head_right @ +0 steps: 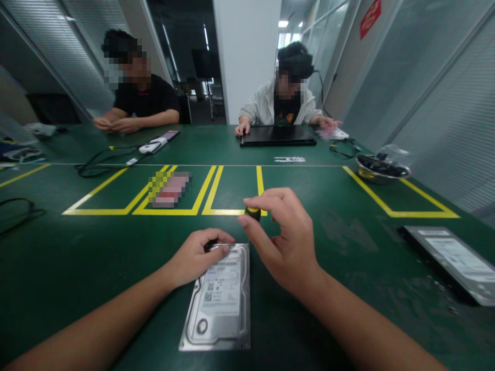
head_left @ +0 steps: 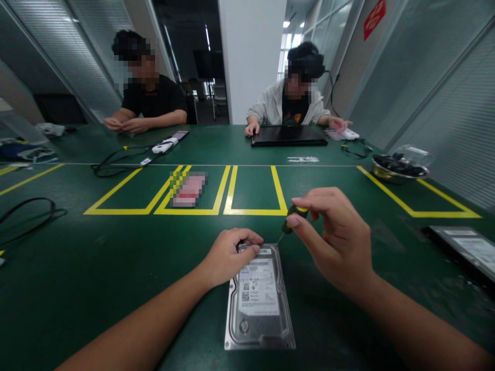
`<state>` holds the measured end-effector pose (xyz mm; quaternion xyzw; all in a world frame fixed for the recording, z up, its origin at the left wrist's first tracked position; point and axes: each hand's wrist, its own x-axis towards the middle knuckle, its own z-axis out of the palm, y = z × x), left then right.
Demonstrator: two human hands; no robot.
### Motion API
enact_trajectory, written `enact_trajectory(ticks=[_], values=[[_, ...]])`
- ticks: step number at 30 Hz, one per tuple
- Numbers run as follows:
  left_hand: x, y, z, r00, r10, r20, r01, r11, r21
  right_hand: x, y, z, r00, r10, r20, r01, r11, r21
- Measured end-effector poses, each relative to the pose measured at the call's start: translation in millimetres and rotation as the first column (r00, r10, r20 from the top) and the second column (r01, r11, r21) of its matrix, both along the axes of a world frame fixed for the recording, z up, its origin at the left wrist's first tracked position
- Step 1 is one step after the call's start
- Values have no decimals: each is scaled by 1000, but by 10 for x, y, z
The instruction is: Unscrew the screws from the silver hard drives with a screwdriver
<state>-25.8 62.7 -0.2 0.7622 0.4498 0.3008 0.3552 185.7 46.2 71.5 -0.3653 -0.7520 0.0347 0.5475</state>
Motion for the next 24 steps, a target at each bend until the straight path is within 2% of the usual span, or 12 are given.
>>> enact_trajectory(ticks=[3,8,14,24], values=[[-1,2,1,1000,-2,-2,2,1000,-3,5,-6,5,1000,2,18,-2,1000,4],[6,4,4,1000,-1,4,1,1000,-10,14,-4,-50,999,-4,-33,1,998,-70],[0,7,-4,1000,-5,-1,5,1000,5,10,4,-11,1000,-4,-1,4,1000,0],[8,9,5,1000,-4,3,4,1000,-2,5,10,-17,1000,7,0,-7,999,-31]])
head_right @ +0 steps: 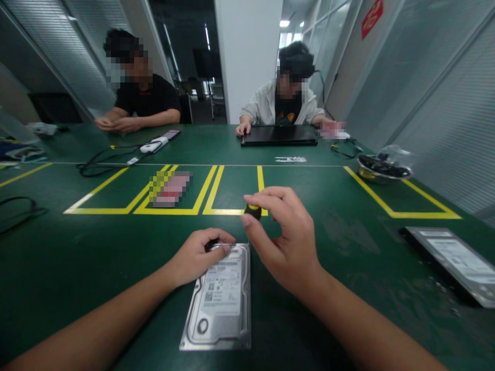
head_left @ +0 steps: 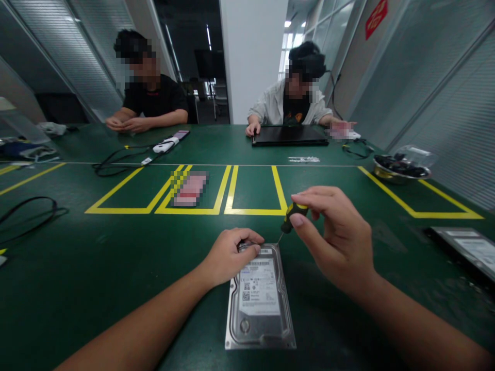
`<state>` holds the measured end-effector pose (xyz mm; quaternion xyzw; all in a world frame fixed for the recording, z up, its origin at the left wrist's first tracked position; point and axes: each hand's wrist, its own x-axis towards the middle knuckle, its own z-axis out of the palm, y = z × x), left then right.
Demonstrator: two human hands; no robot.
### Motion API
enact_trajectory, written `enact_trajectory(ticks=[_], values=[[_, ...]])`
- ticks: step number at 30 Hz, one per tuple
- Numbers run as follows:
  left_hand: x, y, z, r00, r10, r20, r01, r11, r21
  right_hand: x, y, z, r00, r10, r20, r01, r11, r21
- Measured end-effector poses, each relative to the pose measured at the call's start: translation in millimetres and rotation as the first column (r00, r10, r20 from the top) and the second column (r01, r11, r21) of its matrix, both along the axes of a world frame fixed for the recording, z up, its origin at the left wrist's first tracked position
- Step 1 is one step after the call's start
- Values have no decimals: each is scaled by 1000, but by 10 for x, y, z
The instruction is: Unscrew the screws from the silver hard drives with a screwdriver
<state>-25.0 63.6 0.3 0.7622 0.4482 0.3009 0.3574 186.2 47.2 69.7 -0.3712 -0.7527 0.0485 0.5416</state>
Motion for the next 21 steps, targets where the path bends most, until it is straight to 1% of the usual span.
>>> enact_trajectory(ticks=[7,12,15,18,21], values=[[-3,-5,19,1000,1,-19,-1,1000,-6,-3,-20,24,1000,-7,15,7,1000,-13],[-1,-6,12,1000,1,-21,-1,1000,-3,4,-20,-12,999,-5,-34,3,998,-65],[-1,-8,11,1000,-1,-17,1,1000,-4,-1,-4,-13,999,15,-34,-16,999,-33],[-2,-9,9,1000,-3,-13,3,1000,-4,-3,0,6,1000,5,-5,-5,1000,16],[-4,-9,6,1000,-5,-15,5,1000,-7,1,-13,10,1000,-9,13,9,1000,0]])
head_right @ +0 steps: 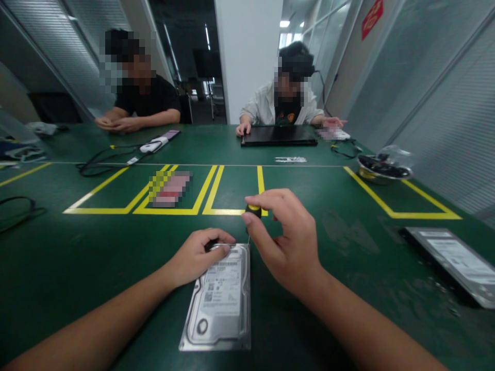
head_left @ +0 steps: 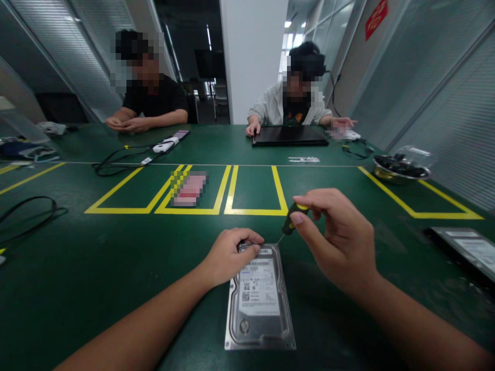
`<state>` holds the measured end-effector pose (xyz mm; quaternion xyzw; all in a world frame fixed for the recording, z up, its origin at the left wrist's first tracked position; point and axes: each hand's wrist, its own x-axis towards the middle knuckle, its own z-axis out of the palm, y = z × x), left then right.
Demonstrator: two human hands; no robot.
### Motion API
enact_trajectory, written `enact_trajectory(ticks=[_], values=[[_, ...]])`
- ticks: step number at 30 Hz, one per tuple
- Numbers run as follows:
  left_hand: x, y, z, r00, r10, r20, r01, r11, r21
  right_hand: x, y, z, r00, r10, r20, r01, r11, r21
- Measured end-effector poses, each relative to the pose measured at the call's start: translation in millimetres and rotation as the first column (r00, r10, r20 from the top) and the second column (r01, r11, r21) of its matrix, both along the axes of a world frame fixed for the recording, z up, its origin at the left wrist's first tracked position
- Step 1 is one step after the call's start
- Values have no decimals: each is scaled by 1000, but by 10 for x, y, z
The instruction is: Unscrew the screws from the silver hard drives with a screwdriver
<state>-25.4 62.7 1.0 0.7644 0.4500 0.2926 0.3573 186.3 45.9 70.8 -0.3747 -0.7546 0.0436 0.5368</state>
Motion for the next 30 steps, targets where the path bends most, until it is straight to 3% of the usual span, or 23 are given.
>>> enact_trajectory(ticks=[5,11,30], values=[[3,-3,6,1000,7,-2,-7,1000,-4,10,-10,-29,999,4,-52,-7,998,-65],[3,0,5,1000,2,3,-2,1000,6,4,2,3,1000,7,-25,-7,1000,13],[1,6,-6,1000,4,-2,-3,1000,1,14,-12,-7,999,-21,-31,19,998,-54]])
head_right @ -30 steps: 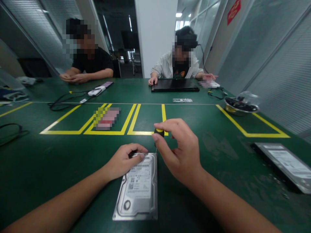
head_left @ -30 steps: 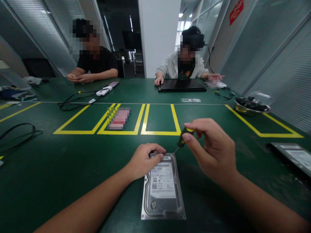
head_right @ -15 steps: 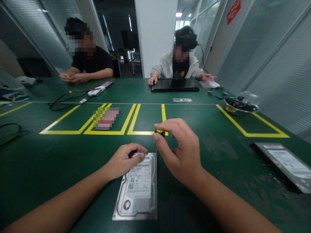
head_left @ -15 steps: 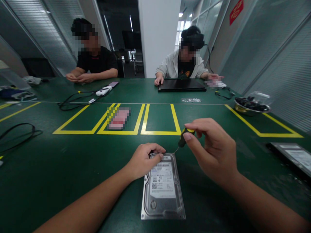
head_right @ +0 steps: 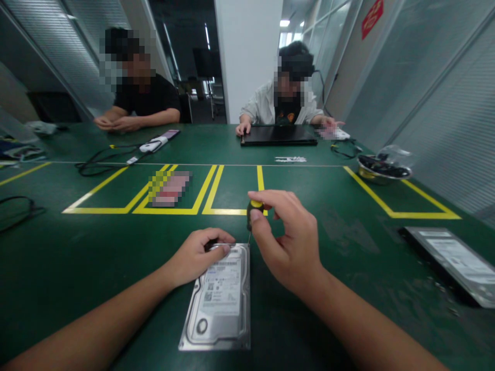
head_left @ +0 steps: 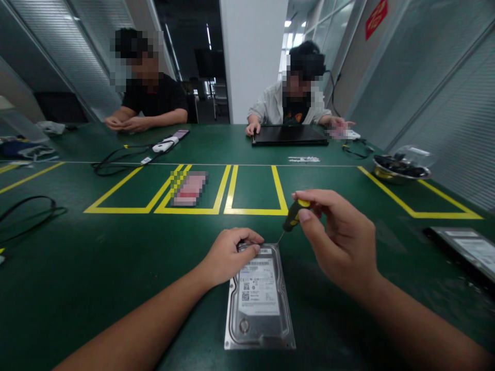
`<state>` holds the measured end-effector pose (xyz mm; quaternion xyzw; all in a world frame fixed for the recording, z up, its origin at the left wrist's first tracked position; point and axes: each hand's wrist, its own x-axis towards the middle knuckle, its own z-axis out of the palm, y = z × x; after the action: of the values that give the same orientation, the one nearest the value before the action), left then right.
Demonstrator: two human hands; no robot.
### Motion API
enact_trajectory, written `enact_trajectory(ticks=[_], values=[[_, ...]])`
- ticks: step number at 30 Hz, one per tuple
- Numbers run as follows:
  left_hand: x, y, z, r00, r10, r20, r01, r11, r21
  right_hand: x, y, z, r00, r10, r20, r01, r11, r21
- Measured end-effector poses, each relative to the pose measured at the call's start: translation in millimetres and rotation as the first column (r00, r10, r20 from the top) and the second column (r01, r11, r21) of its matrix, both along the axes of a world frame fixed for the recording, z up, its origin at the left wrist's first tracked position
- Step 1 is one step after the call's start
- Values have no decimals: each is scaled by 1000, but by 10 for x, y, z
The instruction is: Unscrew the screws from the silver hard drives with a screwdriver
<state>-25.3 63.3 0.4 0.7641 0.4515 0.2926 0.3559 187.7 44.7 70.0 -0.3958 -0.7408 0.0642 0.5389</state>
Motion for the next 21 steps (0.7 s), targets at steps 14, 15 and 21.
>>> enact_trajectory(ticks=[14,15,21], values=[[-1,-1,8,1000,-1,-4,1,1000,10,-3,6,-14,999,28,-17,-28,1000,1],[-2,0,6,1000,-1,-3,1,1000,10,-1,6,-23,999,29,-30,-30,999,-13],[-8,6,-11,1000,-2,3,2,1000,10,-3,19,-25,999,46,-30,-45,998,32]])
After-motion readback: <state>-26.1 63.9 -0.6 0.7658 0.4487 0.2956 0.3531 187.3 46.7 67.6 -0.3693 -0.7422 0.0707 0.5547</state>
